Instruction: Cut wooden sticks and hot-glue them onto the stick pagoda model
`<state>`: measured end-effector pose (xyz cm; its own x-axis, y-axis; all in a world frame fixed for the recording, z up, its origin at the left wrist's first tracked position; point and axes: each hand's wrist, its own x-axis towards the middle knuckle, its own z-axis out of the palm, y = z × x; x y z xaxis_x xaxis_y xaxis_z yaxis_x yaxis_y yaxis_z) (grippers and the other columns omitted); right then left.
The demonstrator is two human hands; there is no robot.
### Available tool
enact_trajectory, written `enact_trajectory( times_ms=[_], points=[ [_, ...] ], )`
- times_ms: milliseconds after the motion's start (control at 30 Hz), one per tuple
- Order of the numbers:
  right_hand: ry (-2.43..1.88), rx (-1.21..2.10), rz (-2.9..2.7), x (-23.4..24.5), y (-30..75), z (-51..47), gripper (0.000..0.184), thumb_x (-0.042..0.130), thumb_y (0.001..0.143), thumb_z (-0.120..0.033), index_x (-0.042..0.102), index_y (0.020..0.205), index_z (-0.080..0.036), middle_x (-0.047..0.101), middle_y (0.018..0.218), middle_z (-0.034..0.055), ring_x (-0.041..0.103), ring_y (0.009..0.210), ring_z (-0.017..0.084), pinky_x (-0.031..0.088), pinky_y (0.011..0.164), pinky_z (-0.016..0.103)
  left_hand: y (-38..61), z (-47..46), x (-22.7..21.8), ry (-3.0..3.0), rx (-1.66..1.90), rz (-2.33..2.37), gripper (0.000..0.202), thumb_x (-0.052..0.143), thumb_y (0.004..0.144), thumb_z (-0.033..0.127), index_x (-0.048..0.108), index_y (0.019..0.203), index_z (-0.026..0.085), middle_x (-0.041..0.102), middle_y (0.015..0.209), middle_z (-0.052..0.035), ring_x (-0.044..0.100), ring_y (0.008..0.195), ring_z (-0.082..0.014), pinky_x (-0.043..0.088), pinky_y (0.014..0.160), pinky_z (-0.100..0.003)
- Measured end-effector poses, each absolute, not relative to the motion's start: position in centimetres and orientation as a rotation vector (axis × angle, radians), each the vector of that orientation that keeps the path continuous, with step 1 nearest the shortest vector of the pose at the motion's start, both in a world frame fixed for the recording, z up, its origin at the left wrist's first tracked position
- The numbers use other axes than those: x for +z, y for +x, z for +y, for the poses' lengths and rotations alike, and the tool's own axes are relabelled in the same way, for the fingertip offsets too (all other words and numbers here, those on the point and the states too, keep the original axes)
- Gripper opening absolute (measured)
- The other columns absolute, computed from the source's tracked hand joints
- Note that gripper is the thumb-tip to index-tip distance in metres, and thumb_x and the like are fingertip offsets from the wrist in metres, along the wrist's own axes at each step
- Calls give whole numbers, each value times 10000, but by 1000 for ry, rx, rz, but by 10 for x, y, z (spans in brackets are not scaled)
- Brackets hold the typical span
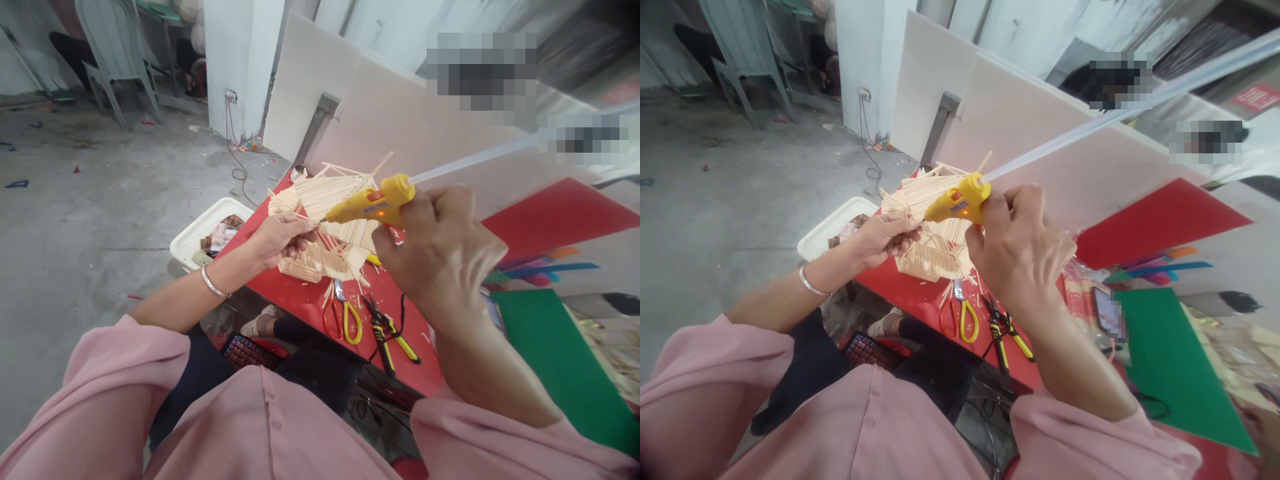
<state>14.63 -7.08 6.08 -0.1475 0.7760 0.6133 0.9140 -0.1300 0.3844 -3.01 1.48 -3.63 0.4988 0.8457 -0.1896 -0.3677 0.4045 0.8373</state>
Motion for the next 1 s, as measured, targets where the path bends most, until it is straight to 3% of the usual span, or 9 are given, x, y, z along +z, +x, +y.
enact_trajectory(
  times_ms=[233, 1000],
  points=[
    [-1938, -977, -1949, 64, 147, -74, 342, 474, 903, -362, 619, 1149, -175, 552, 1052, 131, 465, 687, 137, 210, 548, 270, -33, 13, -24, 719, 805, 716, 199, 586, 887, 181, 657, 714, 111, 673, 666, -52, 535, 489, -54, 356, 457, -204],
    [-1892, -1057, -1988, 60, 143, -73, 315, 488, 900, -336, 606, 1139, -169, 574, 1045, 113, 400, 634, 94, 137, 537, 264, -34, 12, -19, 713, 796, 705, 210, 559, 878, 139, 641, 688, 105, 630, 622, -40, 482, 444, -45, 308, 452, -209]
  ],
)
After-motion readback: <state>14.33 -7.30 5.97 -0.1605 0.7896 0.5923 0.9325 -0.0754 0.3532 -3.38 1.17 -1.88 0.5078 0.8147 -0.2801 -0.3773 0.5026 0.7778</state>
